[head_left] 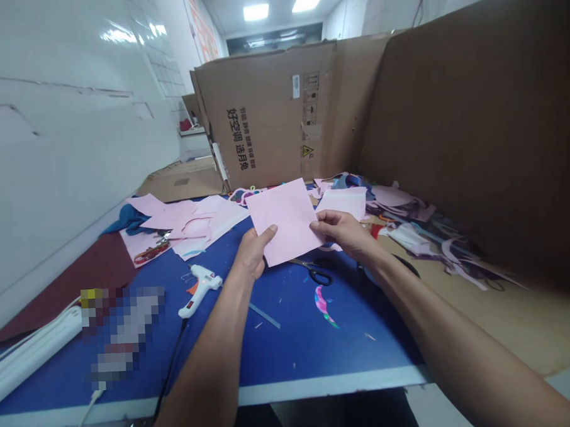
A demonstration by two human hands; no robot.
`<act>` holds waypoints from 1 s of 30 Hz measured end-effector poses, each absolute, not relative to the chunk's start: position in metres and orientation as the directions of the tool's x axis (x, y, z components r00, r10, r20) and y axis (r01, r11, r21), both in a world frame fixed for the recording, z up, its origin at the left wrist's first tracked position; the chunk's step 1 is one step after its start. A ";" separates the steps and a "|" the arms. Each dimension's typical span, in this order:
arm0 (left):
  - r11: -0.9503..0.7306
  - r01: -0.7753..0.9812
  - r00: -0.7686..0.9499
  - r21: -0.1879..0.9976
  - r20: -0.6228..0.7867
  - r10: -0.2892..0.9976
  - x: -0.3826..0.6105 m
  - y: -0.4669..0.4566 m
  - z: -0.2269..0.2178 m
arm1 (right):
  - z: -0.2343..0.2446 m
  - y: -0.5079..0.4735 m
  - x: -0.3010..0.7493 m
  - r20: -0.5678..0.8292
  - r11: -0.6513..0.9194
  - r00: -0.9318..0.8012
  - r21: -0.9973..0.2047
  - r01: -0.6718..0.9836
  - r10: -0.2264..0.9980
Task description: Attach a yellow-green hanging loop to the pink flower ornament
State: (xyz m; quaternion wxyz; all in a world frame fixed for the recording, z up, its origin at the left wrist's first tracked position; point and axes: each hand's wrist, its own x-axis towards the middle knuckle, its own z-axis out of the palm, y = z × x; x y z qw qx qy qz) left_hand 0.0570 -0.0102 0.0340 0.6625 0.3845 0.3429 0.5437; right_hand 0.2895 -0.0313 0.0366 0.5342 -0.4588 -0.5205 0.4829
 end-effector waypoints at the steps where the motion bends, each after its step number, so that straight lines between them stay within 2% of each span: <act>1: 0.119 -0.457 0.182 0.882 -0.038 0.983 0.057 -0.011 0.034 | 0.037 -0.031 0.290 0.113 0.113 -0.006 -0.993 -0.035 0.994; 17: 0.020 -0.411 0.102 0.911 0.024 0.995 0.060 -0.009 0.027 | 0.036 -0.033 0.287 0.116 0.116 0.001 -0.993 -0.032 0.993; 30: -0.036 -0.495 0.082 0.868 0.088 0.993 0.056 -0.003 0.029 | 0.031 -0.029 0.291 0.117 0.119 0.036 -0.992 -0.048 0.992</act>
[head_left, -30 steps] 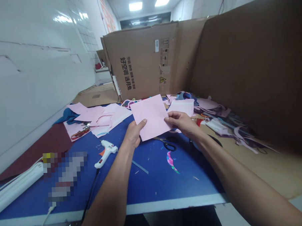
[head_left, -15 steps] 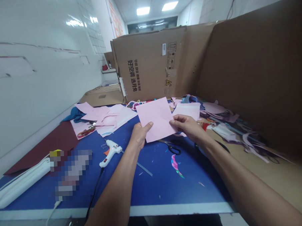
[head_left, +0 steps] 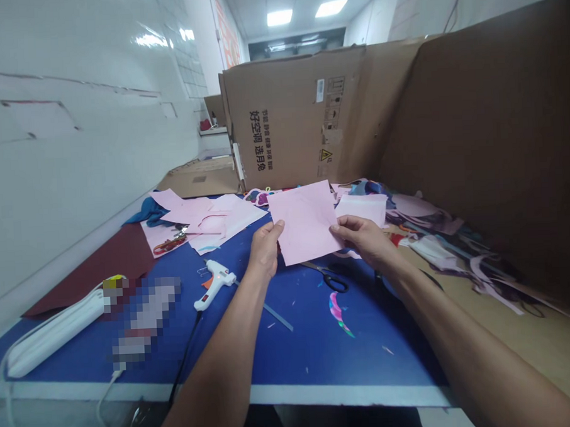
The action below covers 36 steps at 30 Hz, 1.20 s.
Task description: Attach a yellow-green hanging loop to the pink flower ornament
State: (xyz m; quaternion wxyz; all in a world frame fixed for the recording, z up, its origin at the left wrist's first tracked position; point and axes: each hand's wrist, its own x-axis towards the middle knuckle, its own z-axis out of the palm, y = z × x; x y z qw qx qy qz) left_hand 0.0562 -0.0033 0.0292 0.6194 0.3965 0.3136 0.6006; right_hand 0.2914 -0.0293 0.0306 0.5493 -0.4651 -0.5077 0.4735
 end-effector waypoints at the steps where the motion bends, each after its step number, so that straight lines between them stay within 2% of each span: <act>1: -0.033 -0.494 0.080 0.869 0.084 0.993 0.056 -0.003 0.029 | 0.030 -0.029 0.292 0.115 0.117 0.035 -0.992 -0.051 0.993; 9: -0.039 -0.461 0.053 0.887 0.072 0.996 0.055 -0.005 0.032 | 0.031 -0.030 0.291 0.111 0.113 0.045 -0.992 -0.061 0.993; 14: -0.027 -0.457 -0.042 0.889 0.009 0.999 0.052 -0.006 0.038 | 0.031 -0.029 0.292 0.102 0.106 0.052 -0.990 -0.090 0.993; 21: 0.013 -0.499 -0.062 0.866 -0.051 0.997 0.048 -0.006 0.046 | 0.026 -0.022 0.302 0.136 0.160 0.158 -0.976 -0.149 0.978; 36: -0.005 -0.429 -0.087 0.903 -0.035 0.996 0.047 -0.007 0.045 | 0.019 -0.018 0.308 0.168 0.192 0.159 -0.970 -0.150 0.973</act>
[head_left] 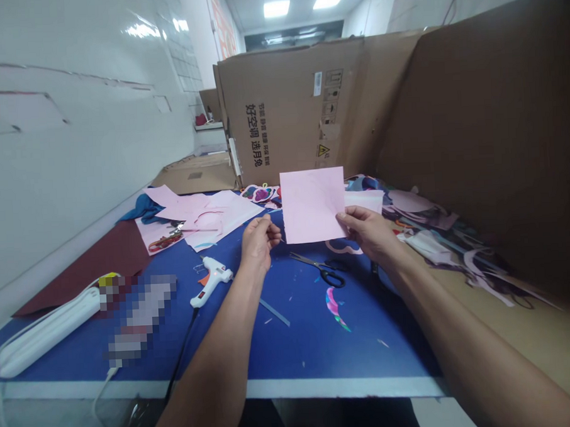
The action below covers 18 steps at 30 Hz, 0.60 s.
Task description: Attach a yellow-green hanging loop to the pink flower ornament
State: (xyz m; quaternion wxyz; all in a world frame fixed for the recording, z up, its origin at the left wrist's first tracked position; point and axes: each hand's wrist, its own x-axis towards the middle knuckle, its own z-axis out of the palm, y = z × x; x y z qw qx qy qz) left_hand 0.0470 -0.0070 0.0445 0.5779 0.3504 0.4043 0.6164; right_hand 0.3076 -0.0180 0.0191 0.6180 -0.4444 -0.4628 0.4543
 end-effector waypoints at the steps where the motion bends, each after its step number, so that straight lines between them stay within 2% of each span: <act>1: -0.006 -0.427 -0.090 0.904 -0.036 0.995 0.047 -0.007 0.044 | 0.019 -0.018 0.308 0.171 0.194 0.157 -0.970 -0.145 0.973; 12: -0.024 -0.383 -0.108 0.923 -0.019 0.994 0.049 -0.005 0.041 | 0.025 -0.021 0.304 0.160 0.179 0.172 -0.979 -0.100 0.972; 18: 0.001 -0.392 -0.130 0.920 -0.057 0.990 0.048 -0.004 0.042 | 0.027 -0.022 0.302 0.132 0.160 0.173 -0.974 -0.161 0.976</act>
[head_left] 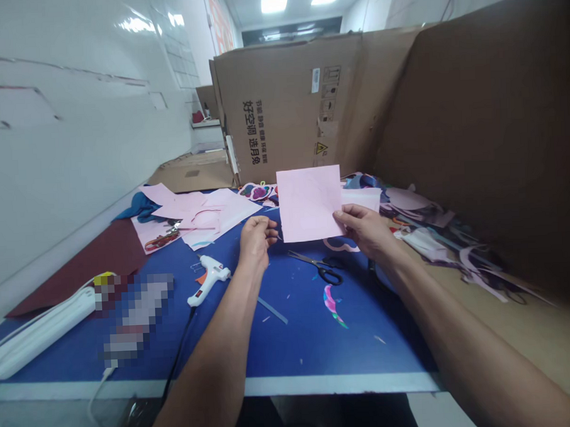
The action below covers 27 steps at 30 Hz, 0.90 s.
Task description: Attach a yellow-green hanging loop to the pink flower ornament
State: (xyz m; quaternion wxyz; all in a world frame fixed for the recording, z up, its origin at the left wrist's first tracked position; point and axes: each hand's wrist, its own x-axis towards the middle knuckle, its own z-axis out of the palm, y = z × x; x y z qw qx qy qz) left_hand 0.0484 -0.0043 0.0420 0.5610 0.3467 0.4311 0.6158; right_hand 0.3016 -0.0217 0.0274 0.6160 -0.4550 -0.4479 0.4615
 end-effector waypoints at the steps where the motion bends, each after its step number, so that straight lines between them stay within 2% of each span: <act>1: 0.004 -0.396 -0.130 0.918 -0.060 0.990 0.049 -0.004 0.042 | 0.028 -0.022 0.301 0.126 0.156 0.175 -0.973 -0.170 0.977; 13: 0.018 -0.415 0.003 0.910 -0.019 1.000 0.052 -0.008 0.042 | 0.027 -0.022 0.301 0.123 0.148 0.163 -0.978 -0.147 0.979; 27: 0.050 -0.416 0.056 0.908 -0.030 0.998 0.054 -0.010 0.043 | 0.025 -0.022 0.301 0.119 0.142 0.159 -0.979 -0.145 0.980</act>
